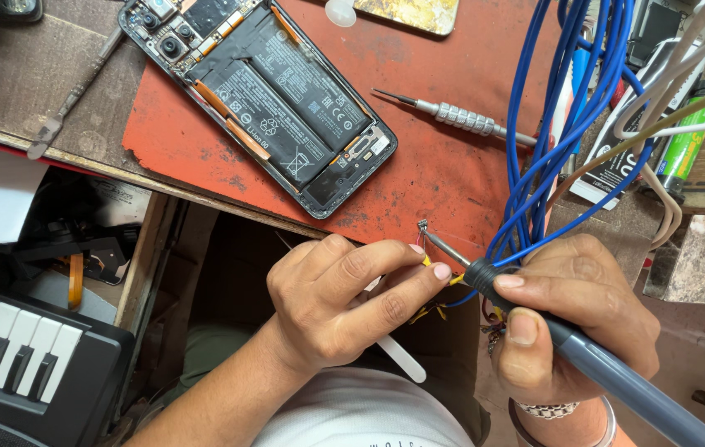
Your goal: The person solders wires to a small component at a repair bench using a soldering iron, with a disassembled smartphone and multimeter on the bench. They then move to the shop counter, handle a smartphone with a customer, apply a screen protector to it, retrieve a box from a shelf, and place an ESD bag on the counter.
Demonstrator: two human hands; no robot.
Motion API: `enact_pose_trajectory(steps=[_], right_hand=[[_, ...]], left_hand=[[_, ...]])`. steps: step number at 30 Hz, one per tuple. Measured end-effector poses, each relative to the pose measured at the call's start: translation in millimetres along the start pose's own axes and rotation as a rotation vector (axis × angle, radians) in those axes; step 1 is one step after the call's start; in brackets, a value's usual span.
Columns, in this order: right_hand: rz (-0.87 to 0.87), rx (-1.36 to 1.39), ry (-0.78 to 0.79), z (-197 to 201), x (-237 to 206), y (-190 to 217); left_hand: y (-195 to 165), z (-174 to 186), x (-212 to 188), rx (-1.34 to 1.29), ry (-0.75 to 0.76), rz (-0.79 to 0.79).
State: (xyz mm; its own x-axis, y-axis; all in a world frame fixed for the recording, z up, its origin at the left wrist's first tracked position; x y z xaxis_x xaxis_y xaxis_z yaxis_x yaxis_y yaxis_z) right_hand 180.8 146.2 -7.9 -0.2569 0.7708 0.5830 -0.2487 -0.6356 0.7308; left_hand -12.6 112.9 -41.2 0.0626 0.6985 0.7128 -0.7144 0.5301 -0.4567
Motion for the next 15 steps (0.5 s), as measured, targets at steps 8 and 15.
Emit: enact_pose_trajectory(steps=[8,15], right_hand=[[0.002,0.046,-0.068,0.6,-3.8,-3.8],[-0.004,0.08,-0.137,-0.7,-3.1,-4.4]], left_hand=[[0.3,-0.4,0.2,0.004,-0.002,-0.001],[-0.7,0.0,1.9,0.021,-0.002,-0.007]])
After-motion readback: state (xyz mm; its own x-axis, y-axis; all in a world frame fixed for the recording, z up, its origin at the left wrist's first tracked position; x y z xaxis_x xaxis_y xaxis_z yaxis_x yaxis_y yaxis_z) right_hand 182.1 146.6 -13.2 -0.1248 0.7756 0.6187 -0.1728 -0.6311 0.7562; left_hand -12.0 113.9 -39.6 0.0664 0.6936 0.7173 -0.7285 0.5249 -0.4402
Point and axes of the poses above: each hand's wrist, its own x-axis towards the middle knuckle, its own z-axis out of the back of the hand, y = z × x, the point moved 4 cm from there along x, towards the middle knuckle, and after that the axes turned 5 degrees about x, right-handed, at the moved point
